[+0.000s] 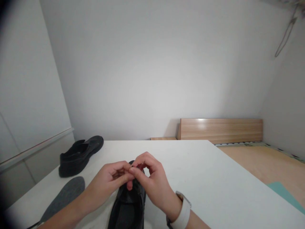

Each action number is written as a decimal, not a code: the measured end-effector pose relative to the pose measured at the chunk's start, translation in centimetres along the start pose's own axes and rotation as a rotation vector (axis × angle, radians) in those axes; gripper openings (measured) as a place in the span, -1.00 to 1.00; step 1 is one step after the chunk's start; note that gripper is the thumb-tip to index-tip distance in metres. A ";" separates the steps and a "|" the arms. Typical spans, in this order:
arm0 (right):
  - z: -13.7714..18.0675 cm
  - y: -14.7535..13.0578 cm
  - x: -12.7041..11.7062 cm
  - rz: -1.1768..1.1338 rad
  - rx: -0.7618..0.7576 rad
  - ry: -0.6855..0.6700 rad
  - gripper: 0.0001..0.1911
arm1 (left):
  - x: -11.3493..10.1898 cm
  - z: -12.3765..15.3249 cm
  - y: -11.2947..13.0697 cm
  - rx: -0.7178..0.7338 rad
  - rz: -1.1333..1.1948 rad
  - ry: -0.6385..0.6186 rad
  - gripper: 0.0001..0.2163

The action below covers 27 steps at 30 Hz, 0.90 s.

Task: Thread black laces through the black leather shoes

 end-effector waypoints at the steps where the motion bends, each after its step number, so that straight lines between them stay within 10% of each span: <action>1: 0.0 0.3 0.1 -0.026 0.020 0.000 -0.88 | -0.1 0.1 0.0 0.005 -0.023 0.019 -0.78; 16: 1.5 -0.1 -1.5 0.472 -0.207 0.149 -0.86 | -1.1 0.9 -0.6 0.001 -0.265 0.016 -0.73; 27: 2.7 -1.6 -2.7 0.311 -0.017 -0.428 -0.79 | -2.0 0.7 -1.3 -0.062 -0.096 0.006 -0.89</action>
Point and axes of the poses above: each hand's wrist, its own z-axis away from the middle knuckle, its own x-axis out of the palm, y = z × x, the point moved 1 cm from there along -z, towards the middle knuckle, and after that the axes turned 7 degrees about x, right-handed, at the moved point
